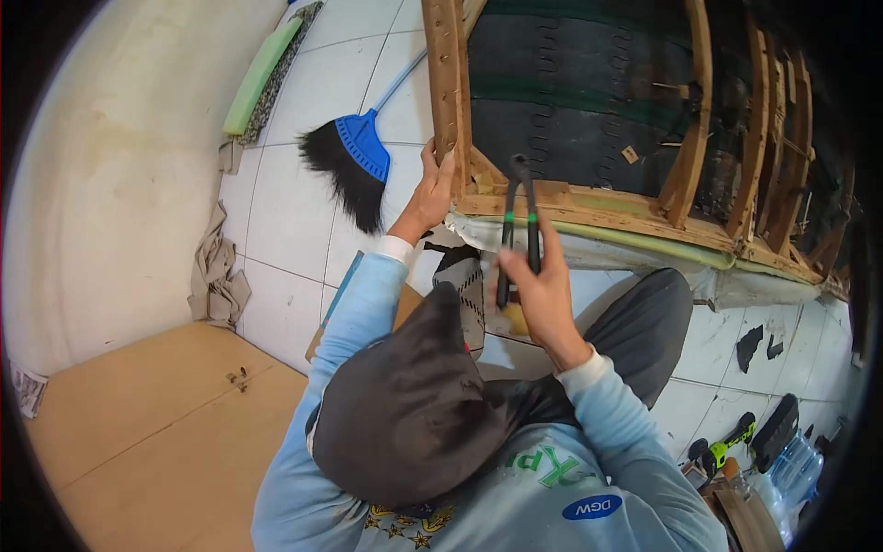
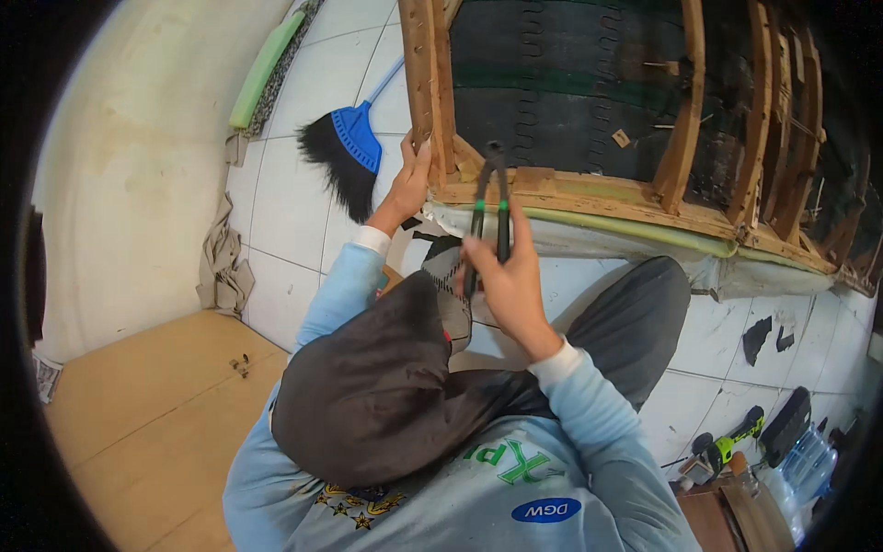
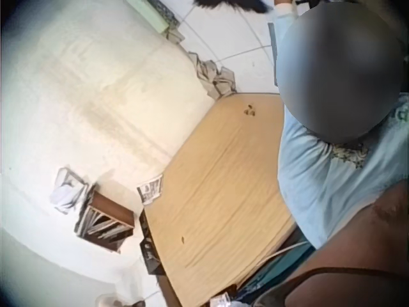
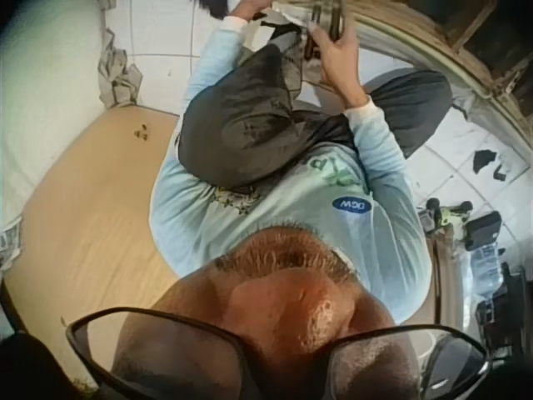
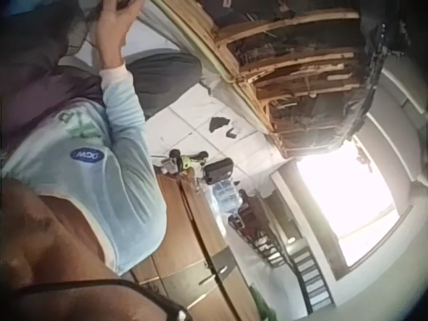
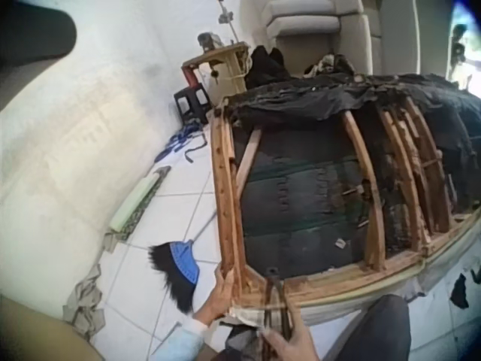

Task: The person uses pliers and a screwdriver to remove staples and debris from the wooden frame of a piece of furniture. They repeatedly pull out staples and scrape the wood surface to clean the area.

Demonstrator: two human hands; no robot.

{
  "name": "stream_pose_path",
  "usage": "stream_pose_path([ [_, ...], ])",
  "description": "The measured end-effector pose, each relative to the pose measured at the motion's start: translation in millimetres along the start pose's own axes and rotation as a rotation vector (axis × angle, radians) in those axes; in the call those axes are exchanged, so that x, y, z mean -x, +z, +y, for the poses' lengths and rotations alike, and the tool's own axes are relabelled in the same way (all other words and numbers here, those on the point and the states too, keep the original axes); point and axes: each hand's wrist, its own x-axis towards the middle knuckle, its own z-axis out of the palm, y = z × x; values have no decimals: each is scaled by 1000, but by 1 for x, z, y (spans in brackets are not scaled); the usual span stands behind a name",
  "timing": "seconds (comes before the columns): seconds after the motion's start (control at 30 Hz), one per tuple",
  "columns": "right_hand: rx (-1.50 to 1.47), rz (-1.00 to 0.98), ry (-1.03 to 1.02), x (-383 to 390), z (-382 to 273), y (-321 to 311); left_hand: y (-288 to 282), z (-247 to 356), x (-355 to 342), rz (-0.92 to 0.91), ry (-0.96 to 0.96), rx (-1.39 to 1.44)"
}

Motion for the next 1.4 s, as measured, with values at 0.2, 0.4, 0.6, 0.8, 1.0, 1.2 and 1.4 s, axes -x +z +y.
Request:
stream_pose_path([
  [0.2,-76,-99,215,-34,17,34,0,-6,5,38,21,79],
  [0.4,-168,15,223,-35,17,41,3,-5,5,50,22,24],
  [0.6,-220,48,193,-31,28,39,4,-3,3,45,42,61],
  [0.8,-59,-6,74,-48,0,23,3,0,5,73,116,59],
  [1.0,-52,37,91,-62,5,30,5,0,3,78,86,72],
  [1.2,-190,188,-3,-61,10,29,4,-1,4,69,74,65],
  [1.4,-224,238,19,-79,17,26,6,5,6,68,54,47],
])
